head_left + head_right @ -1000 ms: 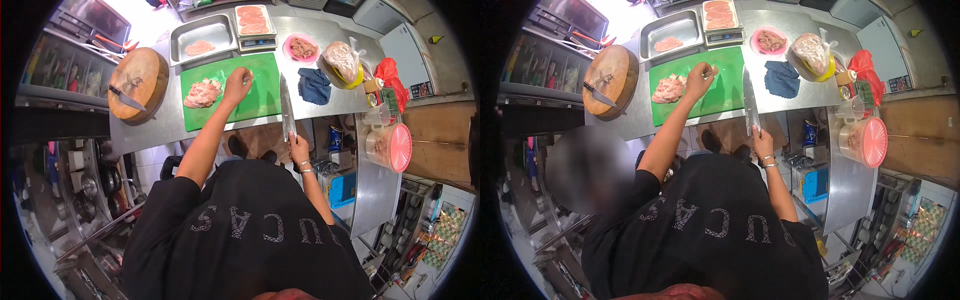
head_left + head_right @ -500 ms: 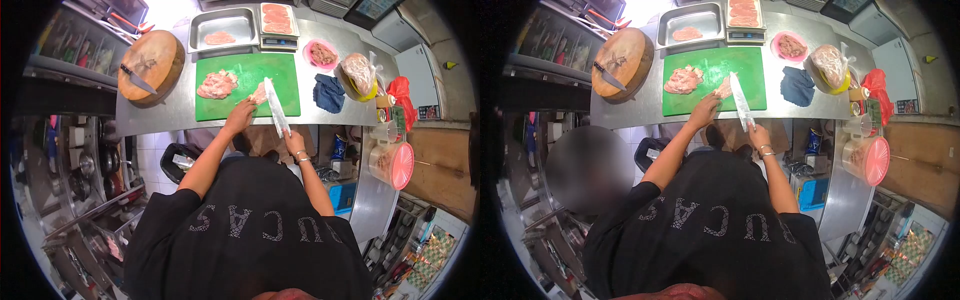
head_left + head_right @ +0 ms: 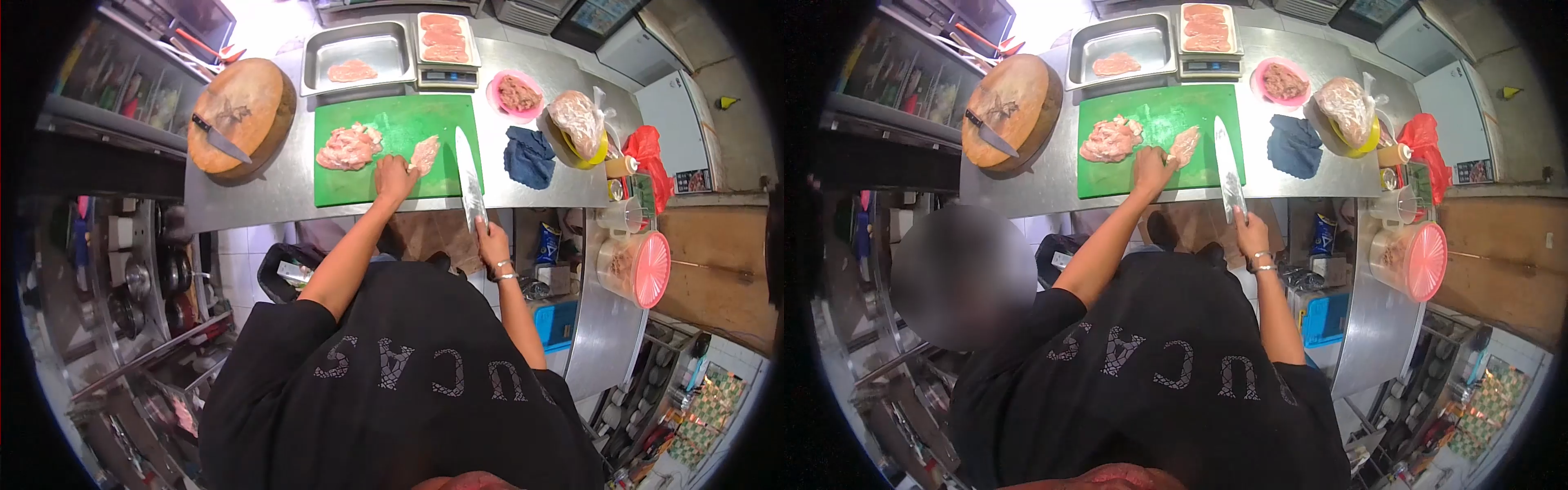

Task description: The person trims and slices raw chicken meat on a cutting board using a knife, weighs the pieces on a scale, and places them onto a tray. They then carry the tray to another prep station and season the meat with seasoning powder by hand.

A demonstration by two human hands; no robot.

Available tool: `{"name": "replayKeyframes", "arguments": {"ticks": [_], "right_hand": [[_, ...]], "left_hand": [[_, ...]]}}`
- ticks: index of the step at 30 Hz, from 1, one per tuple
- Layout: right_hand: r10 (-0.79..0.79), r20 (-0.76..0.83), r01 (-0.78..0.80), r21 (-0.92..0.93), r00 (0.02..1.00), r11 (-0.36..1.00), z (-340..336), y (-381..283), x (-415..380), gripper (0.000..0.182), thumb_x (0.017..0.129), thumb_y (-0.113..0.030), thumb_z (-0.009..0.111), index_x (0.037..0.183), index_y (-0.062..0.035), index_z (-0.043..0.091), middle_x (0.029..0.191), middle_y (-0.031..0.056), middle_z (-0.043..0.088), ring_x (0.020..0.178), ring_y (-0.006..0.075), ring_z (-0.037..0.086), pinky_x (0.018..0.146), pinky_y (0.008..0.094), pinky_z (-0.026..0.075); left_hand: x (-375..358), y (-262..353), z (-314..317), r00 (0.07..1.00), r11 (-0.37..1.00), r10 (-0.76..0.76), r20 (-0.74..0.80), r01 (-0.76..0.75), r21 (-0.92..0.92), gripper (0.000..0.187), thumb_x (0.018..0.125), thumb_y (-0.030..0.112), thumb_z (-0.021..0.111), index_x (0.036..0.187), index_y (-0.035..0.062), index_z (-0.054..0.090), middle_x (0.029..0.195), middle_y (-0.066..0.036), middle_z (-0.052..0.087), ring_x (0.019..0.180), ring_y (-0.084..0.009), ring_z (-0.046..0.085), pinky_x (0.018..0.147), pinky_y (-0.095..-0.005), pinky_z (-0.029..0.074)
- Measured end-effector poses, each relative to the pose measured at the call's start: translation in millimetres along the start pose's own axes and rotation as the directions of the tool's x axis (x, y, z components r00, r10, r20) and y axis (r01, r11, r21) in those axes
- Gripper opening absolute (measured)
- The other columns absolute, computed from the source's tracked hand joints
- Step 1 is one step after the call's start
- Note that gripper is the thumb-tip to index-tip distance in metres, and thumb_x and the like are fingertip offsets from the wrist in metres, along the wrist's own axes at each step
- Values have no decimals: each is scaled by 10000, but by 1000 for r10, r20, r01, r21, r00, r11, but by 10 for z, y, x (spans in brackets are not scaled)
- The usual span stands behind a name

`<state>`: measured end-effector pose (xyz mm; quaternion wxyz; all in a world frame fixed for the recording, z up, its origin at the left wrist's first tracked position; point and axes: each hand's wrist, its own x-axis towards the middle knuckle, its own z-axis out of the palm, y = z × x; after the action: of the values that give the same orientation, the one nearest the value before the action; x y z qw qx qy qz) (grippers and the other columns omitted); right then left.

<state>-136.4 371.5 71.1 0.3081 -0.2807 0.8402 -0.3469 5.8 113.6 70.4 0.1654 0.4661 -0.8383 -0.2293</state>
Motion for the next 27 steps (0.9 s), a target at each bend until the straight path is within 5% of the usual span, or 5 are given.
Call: {"name": "replayKeyframes", "arguments": {"ticks": [7,12,16,19,27], "right_hand": [[189,-1,-184,213,982,960,6,264,-531,571,1014,-518,533,674,-61,490,502,18,466,356,131,456,340,313,363],[178,-29,-165,255,984,953,137,496,-584,519,1007,-511,550,714,-83,517,505,-14,451,352,92,433,327,275,345],[81,-18,-78,110,997,991,201,362,-483,550,1000,-507,560,718,-35,552,521,54,508,407,157,509,403,339,410],[-40,121,45,-44,992,998,196,-95,-394,596,985,-508,552,769,45,605,668,249,592,651,405,616,638,475,474],[-133,197,181,-249,971,951,412,-182,140,640,978,-568,504,838,38,655,804,308,649,833,499,639,739,537,492]], "left_hand": [[319,8,368,997,743,0,-74,-49,-668,115,796,14,671,889,24,605,896,-125,674,673,-207,628,616,-329,523],[336,-138,22,921,238,-312,234,314,-919,289,803,-65,639,1065,12,546,876,-102,644,742,-183,647,624,-322,545],[116,-644,-144,904,395,-344,254,385,-834,290,792,-90,649,1043,-3,532,855,-109,631,744,-199,661,597,-322,595],[-74,-792,-150,912,380,-352,209,343,-859,250,785,-98,680,978,-8,548,811,-102,633,690,-190,673,571,-306,600],[-233,-765,-41,955,829,-271,-118,169,-534,157,794,66,737,893,-5,639,782,-117,681,672,-198,683,628,-330,546]]}}
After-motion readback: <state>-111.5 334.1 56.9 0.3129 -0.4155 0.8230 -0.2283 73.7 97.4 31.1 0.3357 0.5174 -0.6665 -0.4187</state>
